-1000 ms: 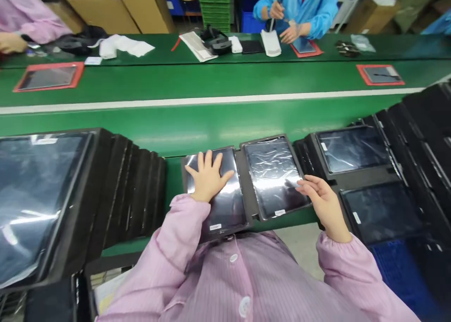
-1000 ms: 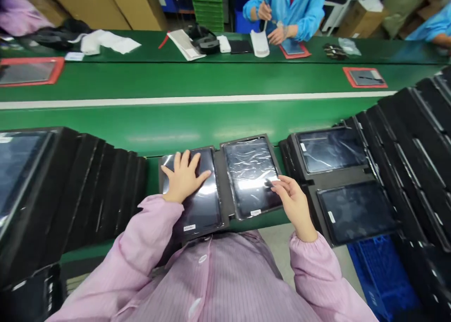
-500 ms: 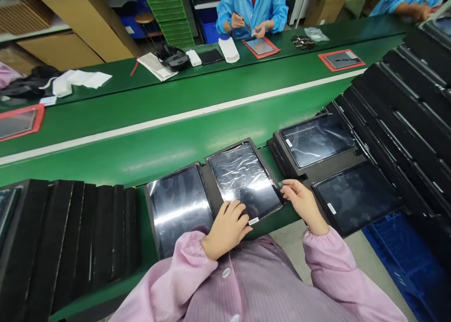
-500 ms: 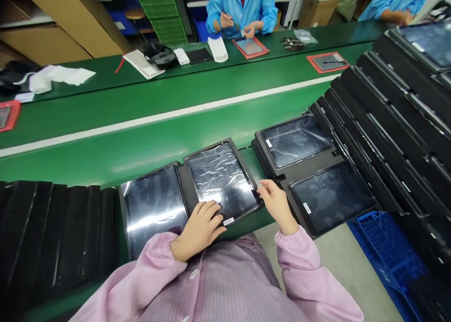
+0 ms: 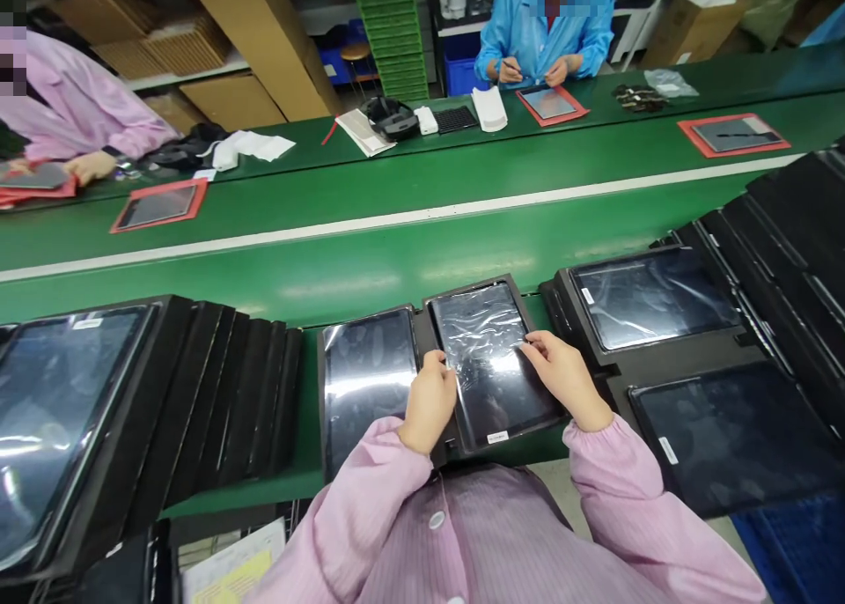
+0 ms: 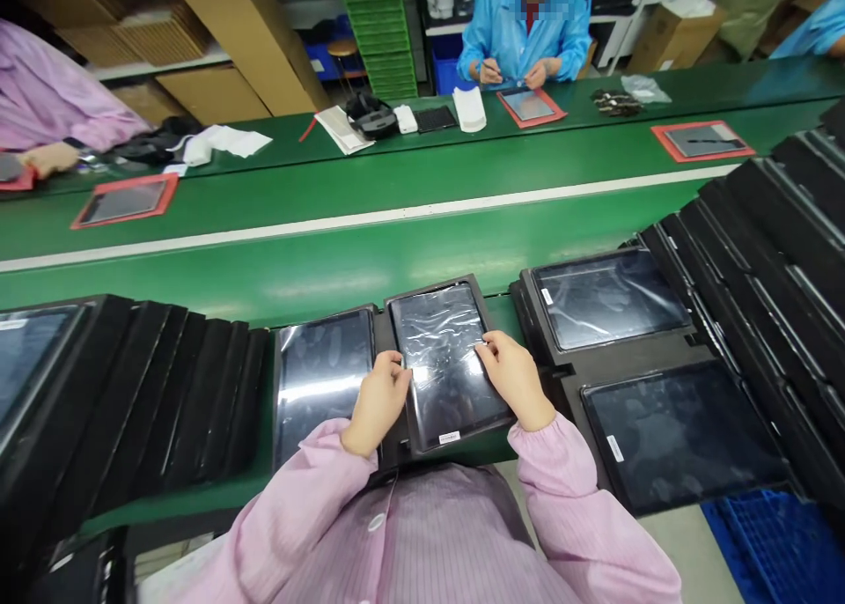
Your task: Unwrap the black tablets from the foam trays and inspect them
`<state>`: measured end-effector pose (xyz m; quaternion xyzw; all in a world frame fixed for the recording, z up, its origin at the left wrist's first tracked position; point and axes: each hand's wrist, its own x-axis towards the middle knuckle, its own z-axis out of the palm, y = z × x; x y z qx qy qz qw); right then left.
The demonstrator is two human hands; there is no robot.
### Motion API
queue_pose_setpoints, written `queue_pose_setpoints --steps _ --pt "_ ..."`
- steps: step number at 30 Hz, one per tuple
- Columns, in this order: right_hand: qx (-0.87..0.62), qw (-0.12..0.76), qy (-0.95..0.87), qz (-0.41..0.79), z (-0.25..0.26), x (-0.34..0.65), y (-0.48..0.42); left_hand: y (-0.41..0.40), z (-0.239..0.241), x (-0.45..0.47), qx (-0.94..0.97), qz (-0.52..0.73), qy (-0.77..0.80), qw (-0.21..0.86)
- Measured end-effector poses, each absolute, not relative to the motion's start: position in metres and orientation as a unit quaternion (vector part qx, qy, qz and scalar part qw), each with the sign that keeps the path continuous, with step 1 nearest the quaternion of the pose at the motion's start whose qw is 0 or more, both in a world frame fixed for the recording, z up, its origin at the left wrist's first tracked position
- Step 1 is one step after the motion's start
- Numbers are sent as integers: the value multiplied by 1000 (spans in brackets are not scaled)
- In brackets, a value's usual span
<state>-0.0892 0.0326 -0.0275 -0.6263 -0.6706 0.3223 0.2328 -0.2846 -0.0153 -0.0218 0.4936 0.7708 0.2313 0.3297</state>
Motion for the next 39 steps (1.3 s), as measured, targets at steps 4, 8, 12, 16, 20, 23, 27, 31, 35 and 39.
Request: queue_pose_setpoints --steps 4,8,12,16,20,23,27,31,35,39 --pt "-644 313 -614 332 -39 -81 30 -38 -1 -253 770 219 570 184" --pt "-581 370 -577 439 -37 -61 14 -65 23 -234 873 351 314 124" --pt "-494 454 -494 553 -12 -45 -11 -74 39 -243 784 466 345 224" --pt "-614 403 -399 549 12 -53 -11 -54 28 -260 515 468 618 366" --pt "-668 289 -458 510 7 -76 11 -22 -1 -278 298 438 696 485" --pt "-673 259 -482 497 -6 -89 24 -8 -13 -288 262 427 701 508" --pt "-681 232 -507 475 -15 -95 33 0 -14 -293 255 416 712 505" --pt "-688 211 -506 475 -16 -96 38 2 -17 -292 299 384 722 492" --pt "-686 214 -523 458 -14 -96 36 -4 -22 -292 357 361 729 460" --pt "-684 224 -537 440 -12 -98 34 -8 -24 -295 383 349 737 434"
